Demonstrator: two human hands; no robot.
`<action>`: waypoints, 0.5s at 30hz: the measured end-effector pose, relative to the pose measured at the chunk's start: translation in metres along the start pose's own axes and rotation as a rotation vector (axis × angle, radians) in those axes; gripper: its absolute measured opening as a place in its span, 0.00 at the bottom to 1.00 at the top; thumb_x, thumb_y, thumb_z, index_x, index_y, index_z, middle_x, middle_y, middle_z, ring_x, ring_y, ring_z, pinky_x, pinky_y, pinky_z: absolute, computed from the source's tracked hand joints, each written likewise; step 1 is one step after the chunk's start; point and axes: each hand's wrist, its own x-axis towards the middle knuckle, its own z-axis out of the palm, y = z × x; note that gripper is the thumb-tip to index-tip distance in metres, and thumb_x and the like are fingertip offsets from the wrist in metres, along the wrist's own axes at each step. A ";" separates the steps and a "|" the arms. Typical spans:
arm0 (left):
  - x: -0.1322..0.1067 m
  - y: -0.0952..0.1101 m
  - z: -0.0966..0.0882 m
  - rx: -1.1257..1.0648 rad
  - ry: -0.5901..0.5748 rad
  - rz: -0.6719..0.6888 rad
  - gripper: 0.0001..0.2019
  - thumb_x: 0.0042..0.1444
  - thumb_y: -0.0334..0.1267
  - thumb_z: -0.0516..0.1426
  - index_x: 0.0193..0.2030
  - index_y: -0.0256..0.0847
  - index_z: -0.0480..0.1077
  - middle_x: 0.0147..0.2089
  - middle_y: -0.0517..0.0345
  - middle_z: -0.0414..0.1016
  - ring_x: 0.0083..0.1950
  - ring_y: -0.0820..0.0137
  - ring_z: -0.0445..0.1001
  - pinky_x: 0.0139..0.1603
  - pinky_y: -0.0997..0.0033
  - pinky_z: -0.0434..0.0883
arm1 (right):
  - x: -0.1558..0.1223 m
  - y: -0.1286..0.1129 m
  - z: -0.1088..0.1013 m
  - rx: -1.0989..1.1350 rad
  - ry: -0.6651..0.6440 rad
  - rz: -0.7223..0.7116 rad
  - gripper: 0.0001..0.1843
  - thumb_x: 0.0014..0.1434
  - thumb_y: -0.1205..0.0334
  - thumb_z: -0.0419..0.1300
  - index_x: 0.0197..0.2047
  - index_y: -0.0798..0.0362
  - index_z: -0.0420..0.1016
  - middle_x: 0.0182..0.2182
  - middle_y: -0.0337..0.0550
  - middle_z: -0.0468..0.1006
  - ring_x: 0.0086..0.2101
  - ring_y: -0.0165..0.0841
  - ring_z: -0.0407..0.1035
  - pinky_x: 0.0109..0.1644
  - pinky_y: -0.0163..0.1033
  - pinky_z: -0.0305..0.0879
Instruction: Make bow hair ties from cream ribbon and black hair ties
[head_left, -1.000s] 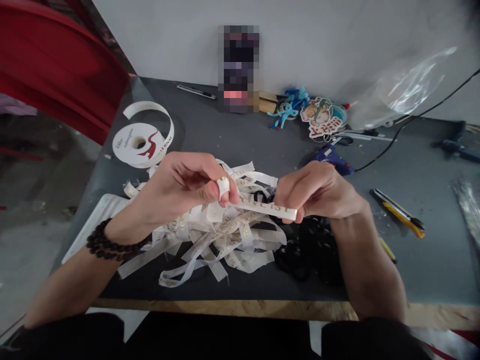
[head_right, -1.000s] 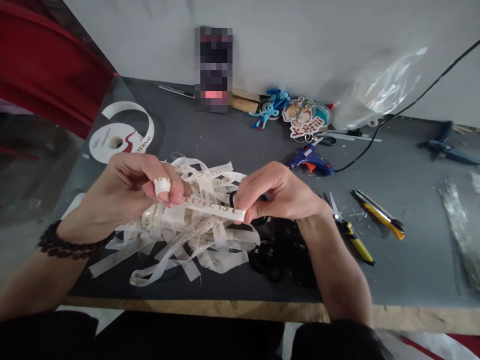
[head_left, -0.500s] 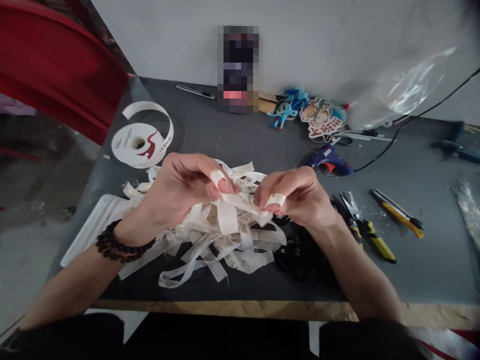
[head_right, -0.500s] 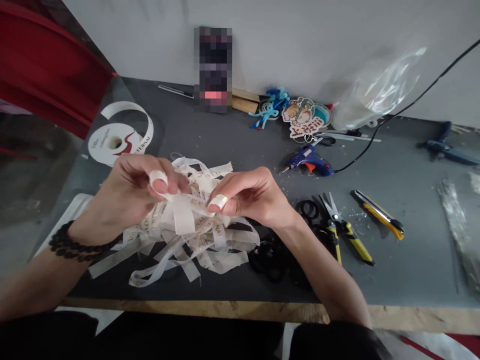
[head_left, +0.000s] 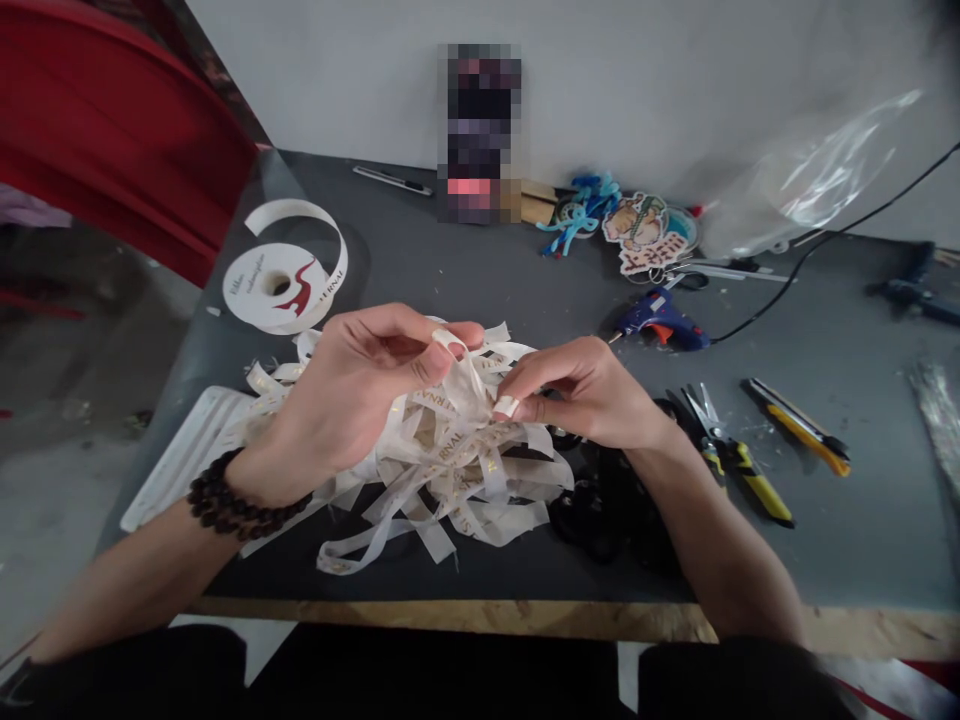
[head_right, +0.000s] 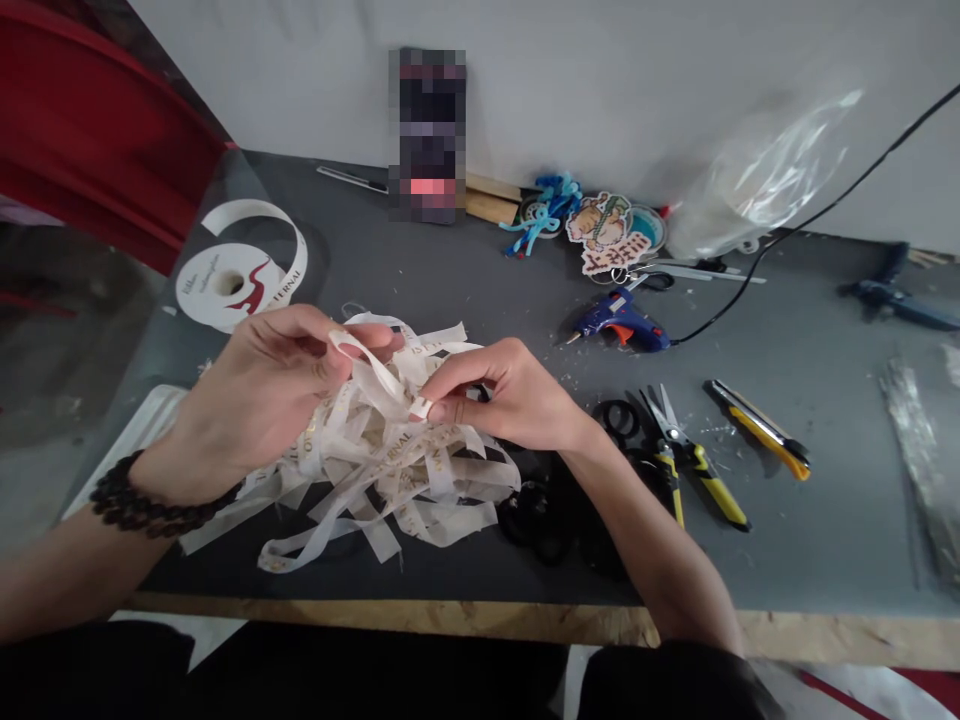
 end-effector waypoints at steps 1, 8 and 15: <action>0.001 -0.002 0.000 -0.012 -0.021 0.018 0.05 0.58 0.36 0.73 0.36 0.47 0.81 0.44 0.60 0.88 0.49 0.65 0.85 0.48 0.64 0.81 | 0.001 0.001 0.002 0.013 0.012 0.001 0.04 0.61 0.63 0.75 0.40 0.52 0.90 0.35 0.43 0.88 0.34 0.30 0.79 0.41 0.34 0.74; -0.003 -0.001 0.004 0.274 -0.076 0.229 0.07 0.54 0.29 0.73 0.34 0.40 0.80 0.33 0.57 0.83 0.35 0.68 0.83 0.35 0.70 0.80 | 0.003 0.007 0.007 0.079 0.032 0.017 0.06 0.59 0.60 0.76 0.39 0.52 0.90 0.35 0.45 0.88 0.35 0.33 0.81 0.41 0.36 0.76; -0.004 0.002 0.008 0.375 -0.188 0.189 0.07 0.61 0.31 0.68 0.44 0.44 0.78 0.34 0.61 0.77 0.35 0.72 0.79 0.35 0.73 0.79 | 0.004 0.009 0.009 0.089 0.071 0.025 0.05 0.58 0.59 0.77 0.38 0.50 0.90 0.33 0.41 0.88 0.32 0.30 0.79 0.37 0.35 0.74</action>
